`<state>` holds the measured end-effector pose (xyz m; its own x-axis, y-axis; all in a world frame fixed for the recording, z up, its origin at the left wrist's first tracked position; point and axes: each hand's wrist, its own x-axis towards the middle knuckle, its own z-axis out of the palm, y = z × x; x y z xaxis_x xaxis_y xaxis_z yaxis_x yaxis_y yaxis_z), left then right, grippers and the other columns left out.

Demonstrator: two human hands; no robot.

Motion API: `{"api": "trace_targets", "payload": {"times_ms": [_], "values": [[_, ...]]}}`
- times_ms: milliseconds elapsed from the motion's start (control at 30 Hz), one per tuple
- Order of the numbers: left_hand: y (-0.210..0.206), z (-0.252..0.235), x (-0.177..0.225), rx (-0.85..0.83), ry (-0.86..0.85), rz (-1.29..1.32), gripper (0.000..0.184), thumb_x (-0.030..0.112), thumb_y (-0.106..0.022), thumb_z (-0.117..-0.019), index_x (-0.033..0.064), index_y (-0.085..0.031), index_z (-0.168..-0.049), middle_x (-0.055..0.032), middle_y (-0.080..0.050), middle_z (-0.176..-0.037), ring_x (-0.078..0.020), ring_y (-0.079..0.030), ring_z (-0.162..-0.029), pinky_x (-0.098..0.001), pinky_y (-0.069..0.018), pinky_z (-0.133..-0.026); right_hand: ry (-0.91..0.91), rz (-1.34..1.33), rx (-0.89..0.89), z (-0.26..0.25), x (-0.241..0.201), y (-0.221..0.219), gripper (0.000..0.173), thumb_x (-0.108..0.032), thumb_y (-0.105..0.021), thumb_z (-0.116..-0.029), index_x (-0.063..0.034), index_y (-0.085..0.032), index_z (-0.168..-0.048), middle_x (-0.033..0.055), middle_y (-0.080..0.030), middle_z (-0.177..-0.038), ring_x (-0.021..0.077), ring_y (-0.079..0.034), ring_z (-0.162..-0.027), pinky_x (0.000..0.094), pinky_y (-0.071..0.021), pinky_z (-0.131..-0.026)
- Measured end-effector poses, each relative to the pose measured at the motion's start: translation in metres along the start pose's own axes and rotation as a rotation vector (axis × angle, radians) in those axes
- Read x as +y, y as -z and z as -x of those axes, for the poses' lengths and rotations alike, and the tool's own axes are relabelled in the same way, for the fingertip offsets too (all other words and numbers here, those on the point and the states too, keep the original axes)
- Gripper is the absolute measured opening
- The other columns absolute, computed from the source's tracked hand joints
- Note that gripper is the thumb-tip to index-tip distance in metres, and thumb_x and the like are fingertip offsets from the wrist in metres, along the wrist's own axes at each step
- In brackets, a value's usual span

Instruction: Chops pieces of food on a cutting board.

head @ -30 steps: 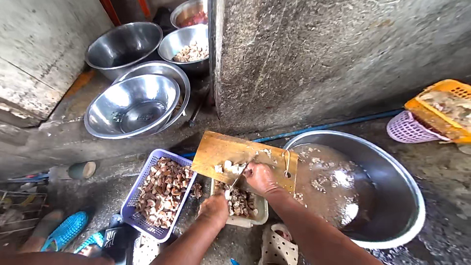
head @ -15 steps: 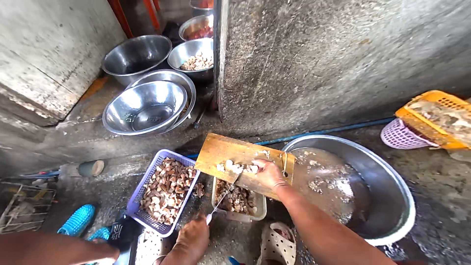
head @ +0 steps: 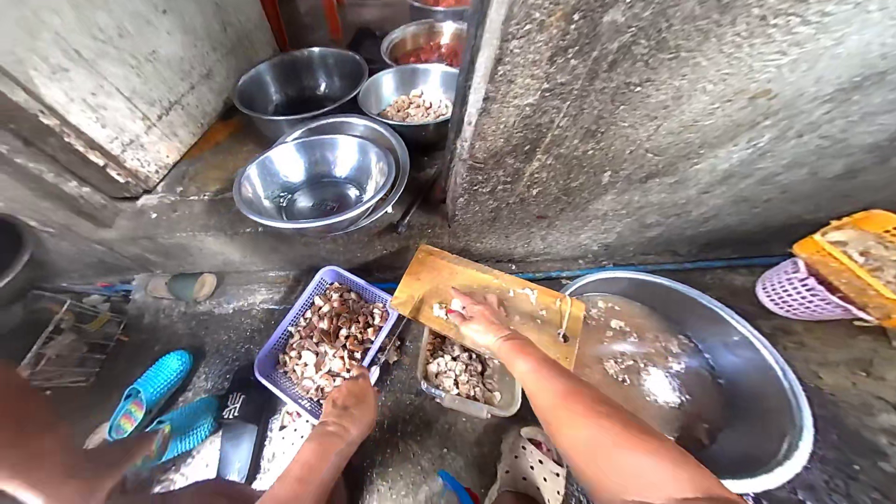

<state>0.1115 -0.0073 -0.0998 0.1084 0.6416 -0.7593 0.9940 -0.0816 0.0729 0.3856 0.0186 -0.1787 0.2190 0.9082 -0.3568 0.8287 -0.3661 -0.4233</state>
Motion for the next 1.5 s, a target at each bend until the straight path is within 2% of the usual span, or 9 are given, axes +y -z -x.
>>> {"api": "trace_targets", "payload": {"times_ms": [233, 333, 533, 667, 767, 967, 1133, 1333, 1500], "values": [[0.040, 0.038, -0.029, -0.029, -0.031, 0.084, 0.054, 0.037, -0.047, -0.1092, 0.0051, -0.040, -0.152, -0.0258, -0.063, -0.129, -0.0419, -0.063, -0.121, -0.0586, -0.0499, -0.102, 0.138, 0.309, -0.346, 0.025, -0.047, 0.008, 0.032, -0.032, -0.058, -0.1036, -0.0092, -0.072, -0.121, 0.0160, -0.067, -0.130, 0.0396, -0.052, -0.134, 0.0626, -0.0399, -0.109], [0.066, 0.082, -0.061, 0.106, -0.043, 0.157, 0.049, 0.036, -0.050, -0.1080, 0.0058, -0.045, -0.147, -0.0229, -0.068, -0.111, -0.0405, -0.068, -0.106, -0.0574, -0.0536, -0.093, 0.123, 0.228, -0.387, 0.030, -0.078, -0.013, 0.031, -0.030, -0.060, -0.1009, -0.0037, -0.074, -0.112, 0.0207, -0.070, -0.117, 0.0409, -0.063, -0.119, 0.0636, -0.0484, -0.100], [0.069, 0.101, -0.130, 0.313, -0.158, 0.293, 0.043, 0.028, -0.056, -0.1041, -0.0060, -0.054, -0.130, -0.0233, -0.068, -0.086, -0.0433, -0.070, -0.081, -0.0604, -0.0558, -0.074, -0.228, 0.030, -0.591, -0.010, -0.153, -0.114, 0.062, -0.018, -0.054, -0.1028, 0.0053, -0.032, -0.156, 0.0270, -0.046, -0.153, 0.0368, -0.049, -0.141, 0.0519, -0.0401, -0.116], [0.069, 0.095, -0.130, 0.377, -0.182, 0.333, 0.041, 0.026, -0.057, -0.1037, -0.0087, -0.057, -0.124, -0.0206, -0.068, -0.078, -0.0394, -0.070, -0.069, -0.0549, -0.0565, -0.063, -0.439, -0.026, -0.454, -0.047, -0.135, -0.165, 0.049, -0.025, -0.052, -0.1062, 0.0040, -0.051, -0.146, 0.0248, -0.048, -0.153, 0.0354, -0.044, -0.145, 0.0498, -0.0357, -0.119], [0.074, 0.092, -0.134, 0.377, -0.214, 0.337, 0.039, 0.027, -0.056, -0.1043, -0.0090, -0.058, -0.121, -0.0202, -0.068, -0.076, -0.0369, -0.069, -0.067, -0.0512, -0.0558, -0.060, -0.499, 0.055, -0.417, -0.065, -0.129, -0.183, 0.060, -0.025, -0.059, -0.1025, 0.0047, -0.042, -0.152, 0.0253, -0.043, -0.157, 0.0355, -0.042, -0.147, 0.0499, -0.0354, -0.120], [0.078, 0.087, -0.128, 0.290, -0.226, 0.389, 0.039, 0.028, -0.056, -0.1049, -0.0064, -0.058, -0.122, -0.0190, -0.067, -0.077, -0.0378, -0.069, -0.070, -0.0532, -0.0560, -0.062, -0.685, -0.141, -0.431, -0.054, -0.118, -0.196, 0.047, -0.022, -0.058, -0.1028, 0.0068, -0.052, -0.140, 0.0225, -0.059, -0.139, 0.0291, -0.064, -0.123, 0.0425, -0.0532, -0.102], [0.077, 0.090, -0.117, 0.280, -0.162, 0.344, 0.040, 0.030, -0.055, -0.1048, -0.0027, -0.056, -0.128, -0.0195, -0.069, -0.083, -0.0406, -0.071, -0.078, -0.0574, -0.0566, -0.070, -0.384, -0.080, -0.630, -0.001, -0.128, -0.151, 0.056, -0.029, -0.066, -0.0980, 0.0052, -0.051, -0.139, 0.0261, -0.059, -0.135, 0.0355, -0.066, -0.118, 0.0513, -0.0540, -0.100], [0.078, 0.091, -0.082, 0.185, -0.096, 0.256, 0.046, 0.030, -0.053, -0.1068, -0.0006, -0.049, -0.141, -0.0244, -0.069, -0.103, -0.0431, -0.069, -0.100, -0.0600, -0.0534, -0.089, -0.258, -0.305, -0.383, 0.034, -0.096, -0.012, 0.043, -0.027, -0.068, -0.0989, 0.0020, -0.061, -0.129, 0.0247, -0.067, -0.115, 0.0354, -0.069, -0.095, 0.0532, -0.0569, -0.087], [0.057, 0.088, -0.036, 0.111, -0.151, 0.186, 0.048, 0.031, -0.050, -0.1082, 0.0007, -0.046, -0.145, -0.0258, -0.069, -0.110, -0.0432, -0.068, -0.105, -0.0594, -0.0526, -0.093, -0.317, -0.142, -0.073, 0.032, -0.021, 0.033, 0.043, -0.024, -0.068, -0.0989, 0.0038, -0.061, -0.130, 0.0284, -0.065, -0.126, 0.0431, -0.063, -0.121, 0.0597, -0.0483, -0.104]]}}
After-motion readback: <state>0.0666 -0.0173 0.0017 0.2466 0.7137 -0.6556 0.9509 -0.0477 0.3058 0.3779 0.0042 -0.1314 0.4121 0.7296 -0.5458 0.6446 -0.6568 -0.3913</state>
